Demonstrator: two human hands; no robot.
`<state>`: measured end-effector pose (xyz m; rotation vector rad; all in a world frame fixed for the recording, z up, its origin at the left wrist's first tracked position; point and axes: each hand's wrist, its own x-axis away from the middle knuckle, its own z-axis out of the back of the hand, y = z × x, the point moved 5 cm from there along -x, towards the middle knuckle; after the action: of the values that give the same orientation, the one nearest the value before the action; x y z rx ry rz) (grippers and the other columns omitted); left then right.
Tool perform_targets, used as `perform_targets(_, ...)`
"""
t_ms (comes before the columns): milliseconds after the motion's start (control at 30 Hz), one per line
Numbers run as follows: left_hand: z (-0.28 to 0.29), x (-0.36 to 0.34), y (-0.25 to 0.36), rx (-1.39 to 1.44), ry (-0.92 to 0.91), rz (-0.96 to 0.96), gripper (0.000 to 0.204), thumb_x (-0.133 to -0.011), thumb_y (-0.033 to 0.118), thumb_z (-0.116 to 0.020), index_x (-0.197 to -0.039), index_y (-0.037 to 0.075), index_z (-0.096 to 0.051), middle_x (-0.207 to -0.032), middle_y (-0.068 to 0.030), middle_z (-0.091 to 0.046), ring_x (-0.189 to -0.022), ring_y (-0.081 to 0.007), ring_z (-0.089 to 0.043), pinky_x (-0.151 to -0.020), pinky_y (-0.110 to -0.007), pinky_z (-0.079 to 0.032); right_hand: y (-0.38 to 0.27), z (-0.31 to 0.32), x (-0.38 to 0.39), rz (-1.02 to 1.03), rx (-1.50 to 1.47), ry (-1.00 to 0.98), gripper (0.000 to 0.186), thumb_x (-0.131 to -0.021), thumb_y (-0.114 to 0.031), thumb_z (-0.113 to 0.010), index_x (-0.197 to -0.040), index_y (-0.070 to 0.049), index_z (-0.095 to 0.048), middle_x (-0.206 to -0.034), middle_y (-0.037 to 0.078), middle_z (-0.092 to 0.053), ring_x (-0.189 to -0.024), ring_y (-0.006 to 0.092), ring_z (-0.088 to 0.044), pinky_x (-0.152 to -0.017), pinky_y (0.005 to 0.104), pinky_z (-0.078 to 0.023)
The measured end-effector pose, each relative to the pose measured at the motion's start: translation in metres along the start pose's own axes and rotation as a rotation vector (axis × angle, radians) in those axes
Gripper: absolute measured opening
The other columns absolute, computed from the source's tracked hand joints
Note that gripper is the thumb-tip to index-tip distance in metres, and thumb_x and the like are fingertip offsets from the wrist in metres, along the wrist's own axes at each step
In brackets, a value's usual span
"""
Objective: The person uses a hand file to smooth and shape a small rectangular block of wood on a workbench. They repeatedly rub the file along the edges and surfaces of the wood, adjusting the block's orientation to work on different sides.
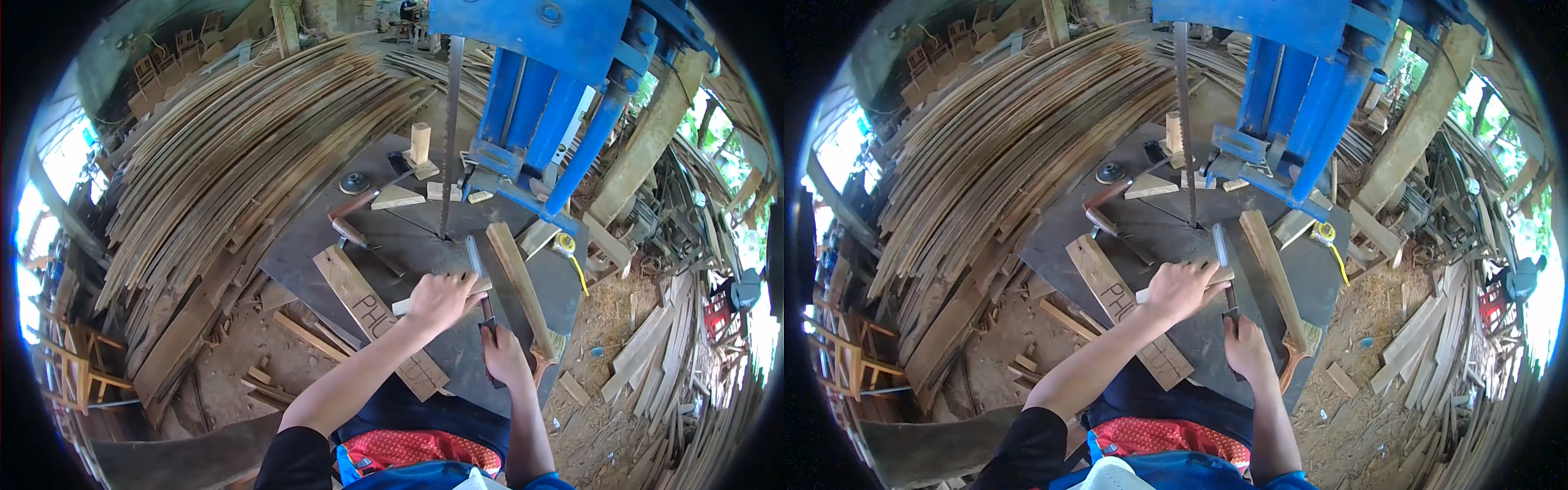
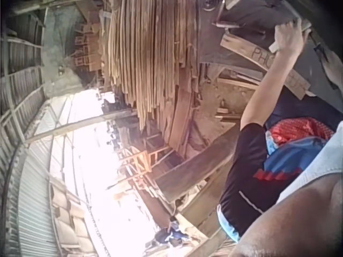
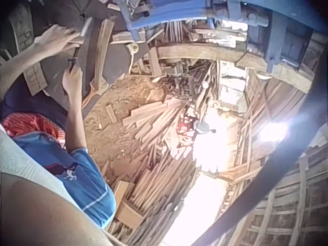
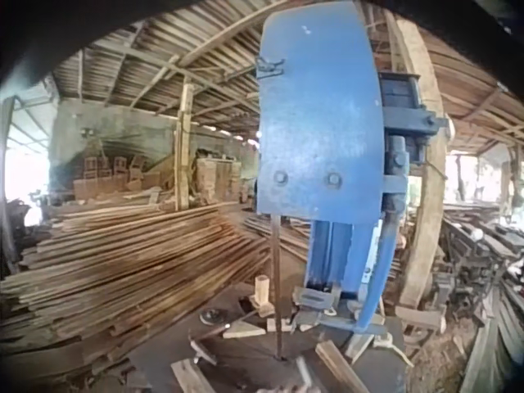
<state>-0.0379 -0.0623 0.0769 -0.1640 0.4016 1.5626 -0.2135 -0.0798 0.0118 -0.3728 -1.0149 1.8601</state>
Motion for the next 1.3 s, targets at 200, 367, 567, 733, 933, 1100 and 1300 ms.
perform_targets(200, 0.001, -0.013, -0.028, 0.010, -0.012, 0.120, 0.050, -0.097, 0.054, -0.055, -0.115, 0.008, -0.064, -0.081, -0.0108, -0.072, -0.067, -0.0273, -0.073, -0.057, -0.041, -0.057, -0.033, -0.013, 0.042, 0.202, 0.146, 0.089, 0.026, -0.102, -0.019, -0.050, -0.087, 0.002, -0.053, -0.077, 0.033, -0.062, -0.080, 0.0544, -0.061, -0.067, 0.0599, -0.045)
perform_targets(367, -0.007, -0.003, -0.009, 0.035, -0.037, -0.016, 0.050, -0.097, 0.055, -0.056, -0.114, 0.009, -0.064, -0.080, -0.0110, -0.072, -0.065, -0.0266, -0.072, -0.056, -0.039, -0.057, -0.026, -0.014, 0.035, 0.188, 0.080, 0.066, 0.026, -0.102, -0.017, -0.052, -0.085, 0.003, -0.052, -0.076, 0.033, -0.060, -0.076, 0.0541, -0.060, -0.062, 0.0575, -0.044)
perform_targets(567, -0.006, -0.006, -0.002, 0.016, -0.146, -0.001, 0.049, -0.096, 0.056, -0.056, -0.113, 0.011, -0.065, -0.077, -0.0078, -0.071, -0.062, -0.0252, -0.071, -0.054, -0.038, -0.056, -0.019, -0.023, 0.007, 0.229, 0.042, 0.136, 0.026, -0.102, -0.017, -0.052, -0.086, 0.003, -0.052, -0.075, 0.031, -0.060, -0.075, 0.0536, -0.059, -0.060, 0.0571, -0.042)
perform_targets(733, 0.002, -0.006, -0.016, 0.075, -0.045, 0.030, 0.046, -0.095, 0.054, -0.058, -0.112, 0.011, -0.065, -0.079, -0.0099, -0.071, -0.066, -0.0282, -0.072, -0.057, -0.040, -0.056, -0.017, -0.019, 0.040, 0.139, -0.041, 0.029, 0.026, -0.102, -0.018, -0.051, -0.086, 0.002, -0.053, -0.075, 0.031, -0.060, -0.074, 0.0527, -0.059, -0.060, 0.0568, -0.041)
perform_targets(933, 0.002, 0.002, -0.009, 0.022, -0.077, -0.023, 0.048, -0.096, 0.055, -0.056, -0.114, 0.012, -0.066, -0.083, -0.0062, -0.072, -0.069, -0.0273, -0.072, -0.058, -0.041, -0.057, -0.025, -0.023, -0.002, 0.216, 0.029, 0.110, 0.027, -0.103, -0.020, -0.051, -0.087, 0.002, -0.054, -0.074, 0.030, -0.060, -0.073, 0.0528, -0.058, -0.059, 0.0566, -0.041)
perform_targets(1100, 0.014, -0.004, -0.055, 0.112, -0.045, 0.205, 0.042, -0.097, 0.050, -0.056, -0.103, 0.009, -0.063, -0.081, -0.0097, -0.071, -0.065, -0.0307, -0.071, -0.057, -0.044, -0.058, -0.031, -0.031, 0.056, 0.209, 0.009, 0.062, 0.024, -0.102, -0.018, -0.052, -0.089, 0.002, -0.054, -0.076, 0.031, -0.061, -0.081, 0.0525, -0.061, -0.061, 0.0553, -0.044)
perform_targets(1300, 0.000, 0.008, -0.015, 0.037, -0.033, -0.129, 0.041, -0.097, 0.049, -0.057, -0.108, 0.010, -0.065, -0.083, -0.0120, -0.072, -0.065, -0.0269, -0.072, -0.055, -0.041, -0.058, -0.042, -0.020, 0.024, 0.276, 0.029, 0.110, 0.022, -0.102, -0.015, -0.052, -0.090, 0.003, -0.054, -0.074, 0.032, -0.060, -0.074, 0.0519, -0.061, -0.058, 0.0540, -0.044)
